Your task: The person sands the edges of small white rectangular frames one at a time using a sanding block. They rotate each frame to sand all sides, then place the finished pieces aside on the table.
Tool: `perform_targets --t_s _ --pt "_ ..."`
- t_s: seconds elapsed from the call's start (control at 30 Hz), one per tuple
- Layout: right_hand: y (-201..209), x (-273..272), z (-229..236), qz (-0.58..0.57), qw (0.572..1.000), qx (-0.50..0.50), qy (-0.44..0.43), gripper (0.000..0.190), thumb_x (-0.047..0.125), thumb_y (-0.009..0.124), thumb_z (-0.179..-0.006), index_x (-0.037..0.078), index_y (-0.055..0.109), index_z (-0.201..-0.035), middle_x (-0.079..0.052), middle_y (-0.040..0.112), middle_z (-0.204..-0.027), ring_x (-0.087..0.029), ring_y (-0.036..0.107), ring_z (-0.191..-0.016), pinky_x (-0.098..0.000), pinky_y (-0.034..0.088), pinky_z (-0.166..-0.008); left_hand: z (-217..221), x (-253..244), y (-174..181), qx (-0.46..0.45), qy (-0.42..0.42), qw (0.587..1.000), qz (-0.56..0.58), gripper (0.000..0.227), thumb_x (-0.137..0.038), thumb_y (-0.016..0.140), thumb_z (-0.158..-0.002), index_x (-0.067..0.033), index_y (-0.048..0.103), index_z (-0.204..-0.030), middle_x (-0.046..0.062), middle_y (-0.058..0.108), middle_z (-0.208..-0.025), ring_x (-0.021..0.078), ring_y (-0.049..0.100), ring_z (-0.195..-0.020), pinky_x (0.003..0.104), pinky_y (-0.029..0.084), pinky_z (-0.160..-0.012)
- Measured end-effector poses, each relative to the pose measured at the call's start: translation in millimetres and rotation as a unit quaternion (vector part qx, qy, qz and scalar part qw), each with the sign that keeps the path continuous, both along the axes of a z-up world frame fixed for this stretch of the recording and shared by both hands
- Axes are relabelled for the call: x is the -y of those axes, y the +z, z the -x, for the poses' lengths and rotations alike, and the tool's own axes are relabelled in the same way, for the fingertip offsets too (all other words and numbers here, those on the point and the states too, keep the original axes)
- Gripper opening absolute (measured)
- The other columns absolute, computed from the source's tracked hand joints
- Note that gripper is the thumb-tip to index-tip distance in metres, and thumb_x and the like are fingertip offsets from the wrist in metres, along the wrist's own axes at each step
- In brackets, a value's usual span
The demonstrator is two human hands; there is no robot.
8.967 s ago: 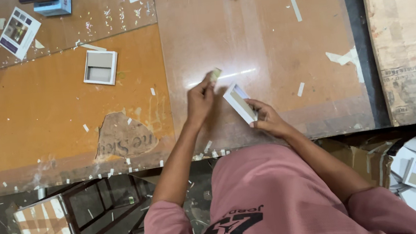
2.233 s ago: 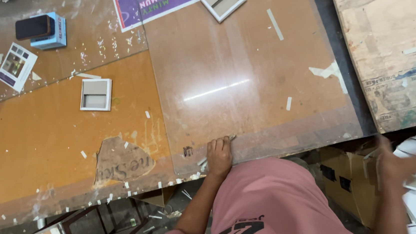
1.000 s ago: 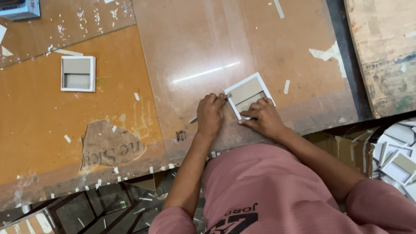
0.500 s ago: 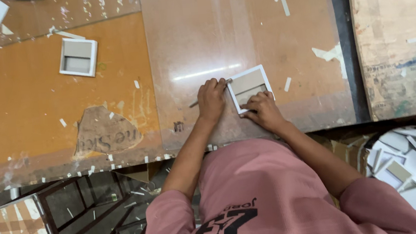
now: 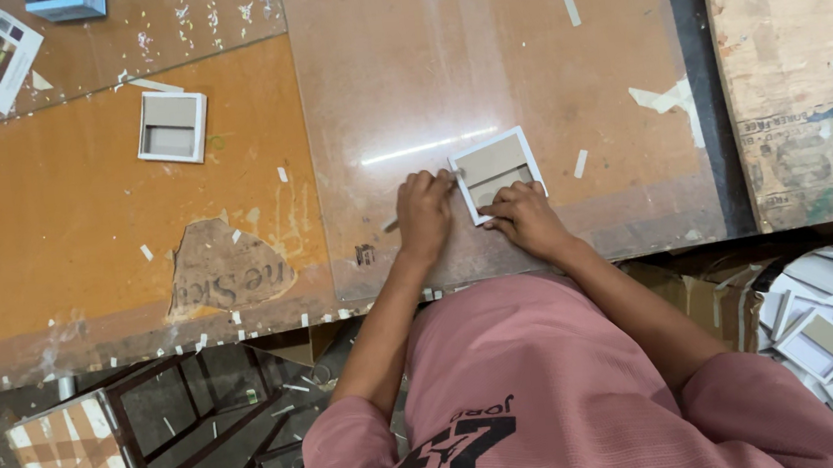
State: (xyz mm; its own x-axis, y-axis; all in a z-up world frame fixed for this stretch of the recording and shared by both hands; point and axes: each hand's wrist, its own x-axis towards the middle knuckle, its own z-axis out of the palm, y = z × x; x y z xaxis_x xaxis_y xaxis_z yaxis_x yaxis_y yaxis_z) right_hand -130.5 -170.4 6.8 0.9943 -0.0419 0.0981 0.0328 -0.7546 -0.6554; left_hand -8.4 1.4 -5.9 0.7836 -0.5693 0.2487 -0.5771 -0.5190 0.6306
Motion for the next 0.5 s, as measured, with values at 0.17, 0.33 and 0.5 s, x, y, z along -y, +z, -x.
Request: perform_targets --t_s 0.17,0.33,0.5 --pt "-2.5 -0.5 3.1 -0.011 1.000 0.002 -0.001 0.018 0.019 0.077 -0.085 0.011 0.079 -0.101 -0.006 0.070 -0.095 -0.028 0.059 -0.098 -0.0425 0.038 -0.091 44.1 -16.2 7.1 0.051 -0.079 0.996 0.008 0.020 0.003 0.064 -0.082 -0.0004 0.072 -0.100 0.014 0.057 -0.084 0.0345 0.056 -0.086 0.047 0.043 -0.076" --pt "4.3 -0.5 -6.9 -0.025 0.998 0.005 -0.060 0.016 0.010 0.075 -0.084 0.006 0.078 -0.099 -0.012 0.072 -0.096 -0.033 0.063 -0.098 -0.0442 0.043 -0.090 68.6 -51.3 26.5 0.006 -0.086 0.995 0.040 0.019 0.002 0.065 -0.083 0.0005 0.072 -0.101 0.015 0.056 -0.083 0.0348 0.056 -0.084 0.047 0.044 -0.075" --pt "-18.8 -7.7 -23.9 -0.173 0.965 -0.077 -0.181 0.029 -0.001 0.069 -0.087 -0.001 0.070 -0.117 -0.018 0.071 -0.101 -0.027 0.070 -0.091 -0.0377 0.056 -0.082 62.9 -49.8 26.9 -0.024 0.034 0.996 0.084 0.027 0.006 0.063 -0.085 0.0035 0.072 -0.110 0.015 0.060 -0.089 0.0333 0.058 -0.088 0.043 0.047 -0.078"
